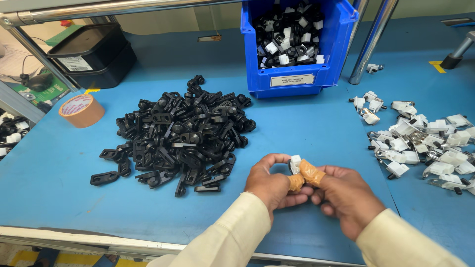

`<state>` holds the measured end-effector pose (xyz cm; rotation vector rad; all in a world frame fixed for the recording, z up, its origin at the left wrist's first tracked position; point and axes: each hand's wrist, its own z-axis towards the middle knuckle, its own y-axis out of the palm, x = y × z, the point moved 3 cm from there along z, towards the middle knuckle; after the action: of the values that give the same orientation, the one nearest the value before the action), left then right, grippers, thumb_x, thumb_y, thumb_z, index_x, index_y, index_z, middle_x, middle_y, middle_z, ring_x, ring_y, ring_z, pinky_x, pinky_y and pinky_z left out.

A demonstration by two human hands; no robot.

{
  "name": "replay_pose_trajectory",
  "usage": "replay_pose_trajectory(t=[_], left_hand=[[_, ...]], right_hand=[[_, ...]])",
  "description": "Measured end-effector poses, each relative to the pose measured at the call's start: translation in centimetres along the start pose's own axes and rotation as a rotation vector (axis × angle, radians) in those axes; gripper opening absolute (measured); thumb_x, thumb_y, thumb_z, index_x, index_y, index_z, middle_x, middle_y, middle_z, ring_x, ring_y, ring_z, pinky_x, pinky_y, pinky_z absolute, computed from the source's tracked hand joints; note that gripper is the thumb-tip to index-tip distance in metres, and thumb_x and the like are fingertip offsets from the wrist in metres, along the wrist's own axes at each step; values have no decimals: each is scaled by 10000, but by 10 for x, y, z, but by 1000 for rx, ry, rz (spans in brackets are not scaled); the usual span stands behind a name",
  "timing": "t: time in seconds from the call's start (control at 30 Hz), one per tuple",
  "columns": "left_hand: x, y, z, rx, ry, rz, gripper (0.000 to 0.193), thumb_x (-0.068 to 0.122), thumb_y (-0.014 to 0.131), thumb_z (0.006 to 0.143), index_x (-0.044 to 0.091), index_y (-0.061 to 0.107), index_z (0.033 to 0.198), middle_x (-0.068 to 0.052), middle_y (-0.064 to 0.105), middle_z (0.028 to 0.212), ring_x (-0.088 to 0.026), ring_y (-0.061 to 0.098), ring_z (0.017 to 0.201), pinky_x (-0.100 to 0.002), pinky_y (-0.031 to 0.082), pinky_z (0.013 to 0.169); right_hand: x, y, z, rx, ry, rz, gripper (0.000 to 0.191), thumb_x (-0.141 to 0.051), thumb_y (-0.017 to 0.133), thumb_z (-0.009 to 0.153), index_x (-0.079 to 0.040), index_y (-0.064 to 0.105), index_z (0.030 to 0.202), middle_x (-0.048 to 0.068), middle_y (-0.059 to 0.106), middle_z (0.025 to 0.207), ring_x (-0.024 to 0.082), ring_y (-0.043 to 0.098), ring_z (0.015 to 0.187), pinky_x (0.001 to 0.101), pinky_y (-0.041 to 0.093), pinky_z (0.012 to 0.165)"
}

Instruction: The person repeatedly picks a black plastic bracket and a white plastic component, aligns them, and presses them together by hand. The assembled units are placed into a blue bin on the table. The process is repeated multiple times with consistent hand motions.

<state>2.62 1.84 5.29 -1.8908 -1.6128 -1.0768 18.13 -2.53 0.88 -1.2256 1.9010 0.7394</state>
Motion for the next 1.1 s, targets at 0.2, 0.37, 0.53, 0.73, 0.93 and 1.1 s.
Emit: replay_pose_trajectory(t=[0.2, 0.37, 0.53, 0.73, 0.93, 1.1], left_hand=[[6, 3, 2, -119, 85, 158, 487, -42, 672, 873, 119, 627, 1331, -127, 760, 976, -181, 757, 737, -277, 651, 600], [5, -1, 1, -141, 66, 279, 512, -30, 728, 837, 126, 649, 1317, -124, 767, 956, -192, 758, 718, -283, 636, 578], [2, 2, -4, 11, 106, 350, 427, -25, 751, 833, 111, 706, 1235, -94, 773, 847, -177, 757, 645, -295, 626, 533], [-9, 5, -6, 146, 186, 275, 425, -42, 726, 835, 128, 723, 1223, -95, 762, 812, -203, 755, 603, -309, 636, 508], [-15, 2, 8, 79, 152, 158, 538, -67, 708, 841, 208, 679, 1303, -105, 746, 937, -178, 753, 708, -306, 674, 602], [-15, 2, 8, 17, 141, 88, 509, -121, 671, 822, 145, 713, 1254, -99, 755, 959, -161, 761, 744, -290, 687, 623]], right_hand=[[-1, -21, 23, -249, 213, 93, 133, -192, 669, 937, -63, 657, 967, 17, 625, 733, 57, 449, 531, 217, 265, 387], [-4, -30, 29, -234, 263, 24, 123, -155, 676, 941, -44, 667, 991, -5, 602, 733, 55, 441, 537, 217, 263, 398], [-3, -21, 22, -43, 201, -91, 134, -149, 619, 937, -48, 679, 1002, 42, 546, 667, 105, 380, 480, 262, 243, 396], [17, 14, -18, 333, -192, 28, 383, 88, 507, 821, 11, 769, 1089, 85, 620, 657, 147, 469, 480, 312, 314, 416], [10, 10, -40, 149, -306, -481, 460, 16, 610, 904, -155, 777, 1296, 94, 732, 662, 150, 608, 505, 290, 468, 423], [9, 3, -30, 98, -36, 10, 171, -69, 694, 912, 21, 740, 1050, 75, 670, 726, 118, 524, 539, 265, 340, 429]])
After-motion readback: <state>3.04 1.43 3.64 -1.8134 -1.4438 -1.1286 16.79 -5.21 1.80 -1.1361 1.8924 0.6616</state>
